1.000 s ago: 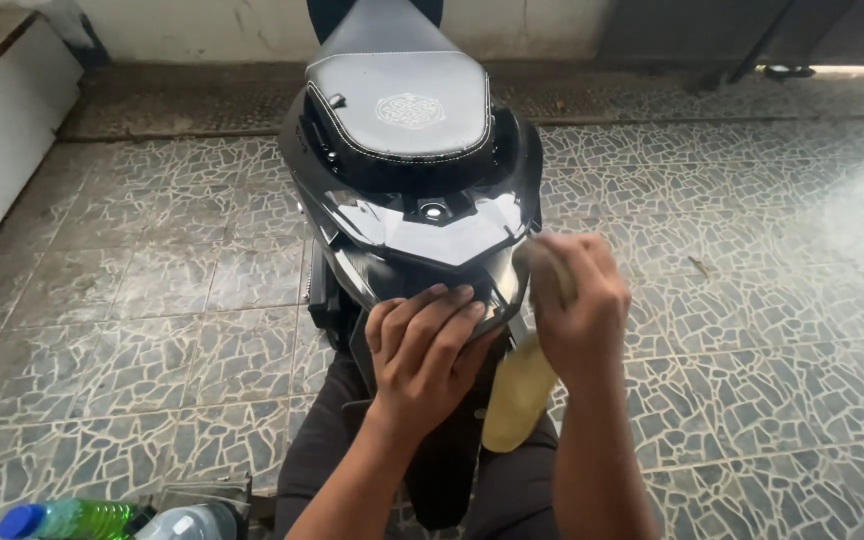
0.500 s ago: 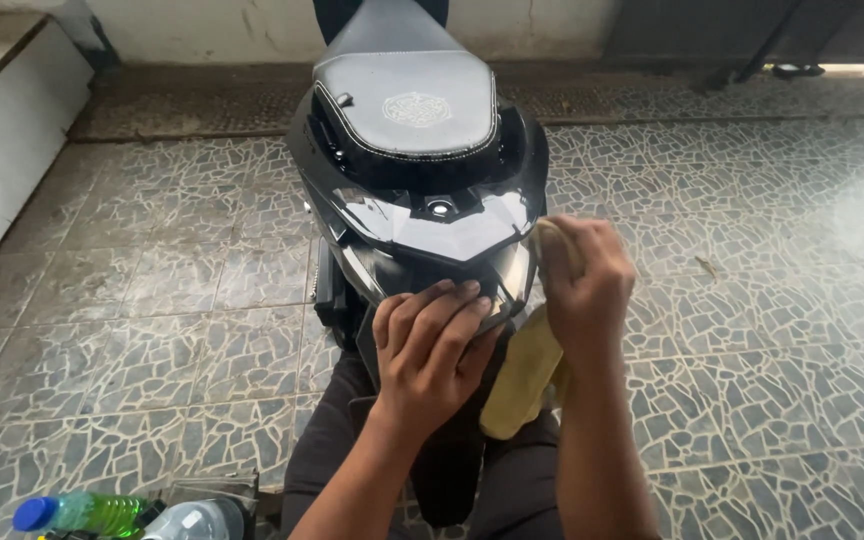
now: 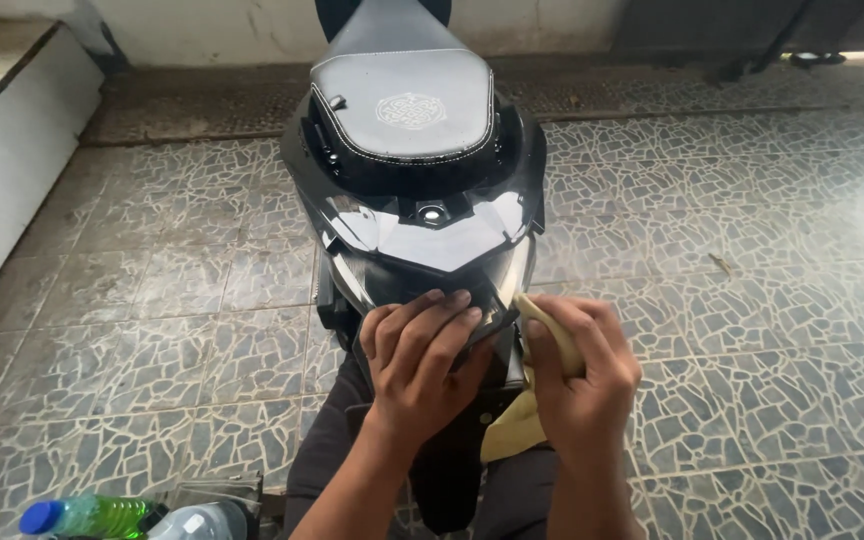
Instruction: The person wipes the front headlight and the seat of a black scooter using a yellow cloth. They clean the headlight area first, then move to the seat, and finally return to the headlight.
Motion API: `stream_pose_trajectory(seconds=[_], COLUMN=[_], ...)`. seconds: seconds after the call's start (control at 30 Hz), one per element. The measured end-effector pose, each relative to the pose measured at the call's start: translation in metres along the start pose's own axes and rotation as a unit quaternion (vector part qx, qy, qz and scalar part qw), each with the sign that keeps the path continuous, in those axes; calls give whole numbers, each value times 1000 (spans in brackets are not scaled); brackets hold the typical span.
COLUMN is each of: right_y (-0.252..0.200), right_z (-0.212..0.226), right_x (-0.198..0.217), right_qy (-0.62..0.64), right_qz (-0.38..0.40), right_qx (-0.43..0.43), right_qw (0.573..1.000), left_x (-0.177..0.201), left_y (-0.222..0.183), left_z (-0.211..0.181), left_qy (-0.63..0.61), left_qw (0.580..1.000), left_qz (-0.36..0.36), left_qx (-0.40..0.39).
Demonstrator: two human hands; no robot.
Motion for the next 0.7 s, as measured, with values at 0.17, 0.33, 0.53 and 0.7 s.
stream_pose_trajectory(seconds=[0.17,0.33,0.53,0.7], right_y=[1,1,2,2], right_z=[-3,-5,-1,1], right_x=[-2,-3,-4,-6], right_qy=[14,19,16,19], right_qz=[-2,5,2,-3], right_qx=[-20,-30,-27,-30], right_qw=[1000,999,1000,999], left_x=[-2,-3,-2,-1], left_y=[-2,-8,-4,-3], left_z=[0,2,0,0], left_qy=[15,14,11,6], left_qw=[1000,1000,1000,1000], left_qz=[-3,5,-6,1], left_qx=[1,2,5,8])
Point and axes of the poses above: each hand's wrist, its own y-axis towards the middle knuckle, its own x-axis out of the back of the hand, z = x × y, the point moved 5 cm from there along y, towards the middle knuckle, and after that the axes turned 4 degrees about -z, right-handed, at the moved point
